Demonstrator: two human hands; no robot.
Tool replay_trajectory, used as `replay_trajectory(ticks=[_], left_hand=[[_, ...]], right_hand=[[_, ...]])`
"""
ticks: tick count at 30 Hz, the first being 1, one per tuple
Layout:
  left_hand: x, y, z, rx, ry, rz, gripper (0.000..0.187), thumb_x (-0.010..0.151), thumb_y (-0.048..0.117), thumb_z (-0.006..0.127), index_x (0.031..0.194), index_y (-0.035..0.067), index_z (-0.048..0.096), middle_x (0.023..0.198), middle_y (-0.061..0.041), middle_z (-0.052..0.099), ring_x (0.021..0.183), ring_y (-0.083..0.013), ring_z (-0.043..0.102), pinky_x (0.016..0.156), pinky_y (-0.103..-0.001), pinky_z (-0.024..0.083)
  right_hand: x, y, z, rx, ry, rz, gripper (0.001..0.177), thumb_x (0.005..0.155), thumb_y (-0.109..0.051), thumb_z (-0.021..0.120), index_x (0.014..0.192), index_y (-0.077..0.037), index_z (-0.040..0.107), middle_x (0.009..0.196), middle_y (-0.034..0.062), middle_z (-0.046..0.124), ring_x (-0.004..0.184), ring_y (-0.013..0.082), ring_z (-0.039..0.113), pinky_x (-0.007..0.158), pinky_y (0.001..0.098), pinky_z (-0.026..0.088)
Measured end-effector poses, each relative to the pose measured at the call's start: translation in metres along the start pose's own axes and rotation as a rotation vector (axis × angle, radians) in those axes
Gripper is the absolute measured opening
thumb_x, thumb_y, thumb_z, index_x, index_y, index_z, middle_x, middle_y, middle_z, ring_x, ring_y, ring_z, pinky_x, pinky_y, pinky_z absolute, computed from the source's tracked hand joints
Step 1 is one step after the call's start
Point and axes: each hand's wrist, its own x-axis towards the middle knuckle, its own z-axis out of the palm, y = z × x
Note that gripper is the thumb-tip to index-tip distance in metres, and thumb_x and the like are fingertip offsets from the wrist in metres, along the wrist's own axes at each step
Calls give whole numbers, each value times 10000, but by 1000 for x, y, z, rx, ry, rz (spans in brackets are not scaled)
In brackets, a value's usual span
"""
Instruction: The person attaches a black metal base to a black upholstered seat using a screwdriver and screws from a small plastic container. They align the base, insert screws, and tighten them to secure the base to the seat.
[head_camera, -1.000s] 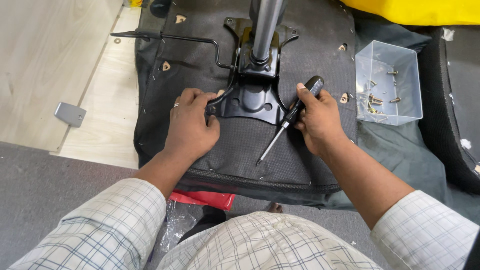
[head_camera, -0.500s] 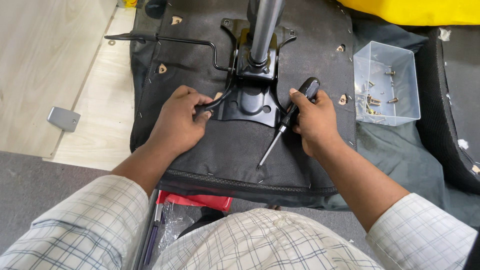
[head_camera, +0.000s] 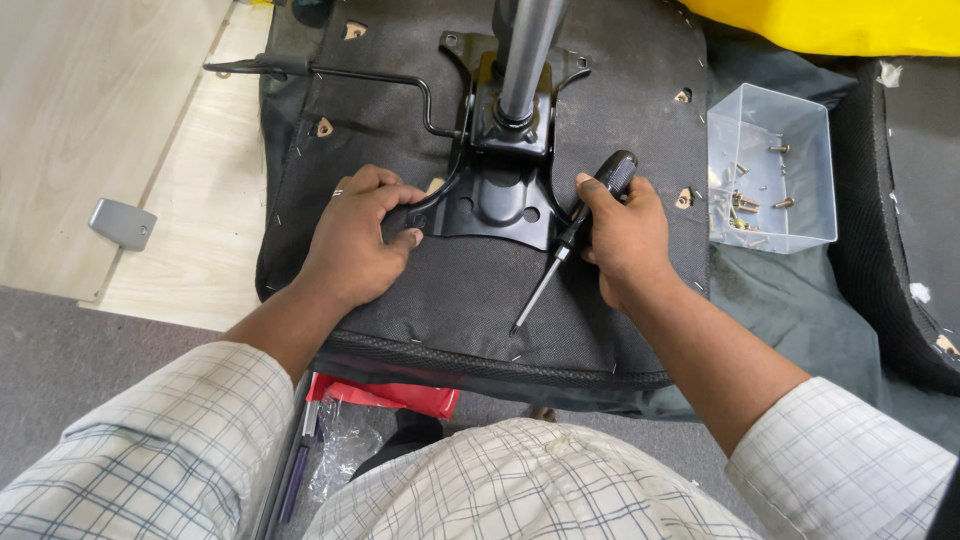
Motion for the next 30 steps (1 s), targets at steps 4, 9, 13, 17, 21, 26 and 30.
replay_trajectory(ticks=[4,9,13,17,21,26,30], left_hand=[[-2,0,2,20,48,22,395,772,78,819,1160,92,748,1173,-61,619,1163,-273,581,1033,-382,459],[0,3,2,6,67,-8,383,789,96,820,1168,111,765,1125,-60,626,1102,-242,615,967,-345,501],[13,4,-2,-49,-16,-184,301,822,107,786,1121,138,782,1083,-15,652,964,-170,665,876,-304,539],[22,6,-5,-25,-35,-203,191,878,124,757,1061,145,809,1022,-3,674,869,-155,684,809,-308,555],[22,7,-5,-11,-4,-228,99,874,142,762,960,126,810,1001,7,681,845,-139,685,809,-286,564],[22,5,-4,-36,43,-234,57,868,161,782,901,115,793,947,11,692,799,-124,690,771,-292,566],[22,5,-2,-9,60,-226,71,884,187,781,898,118,789,950,14,687,780,-124,680,763,-296,560]], right_hand=[[0,0,-2,-10,-11,1,252,937,-237,705,976,-71,520,710,25,563,483,95,481,393,264,370],[0,0,-2,27,-27,12,249,935,-228,707,959,-86,505,691,14,545,477,89,461,387,261,347],[-1,-1,-1,19,-22,8,253,934,-223,708,955,-80,500,685,14,543,471,90,461,384,262,346],[-3,-3,0,2,-2,19,252,933,-225,704,953,-86,495,675,8,528,466,87,458,380,261,347],[-6,-7,-1,-38,-8,44,229,956,-231,682,961,-97,497,688,2,547,475,71,463,397,247,368],[-8,-8,2,-19,-8,28,230,954,-225,683,946,-94,495,685,5,539,470,74,461,396,247,360],[-7,-7,2,-42,15,34,234,951,-234,686,946,-96,498,687,0,543,479,68,470,402,245,366]])
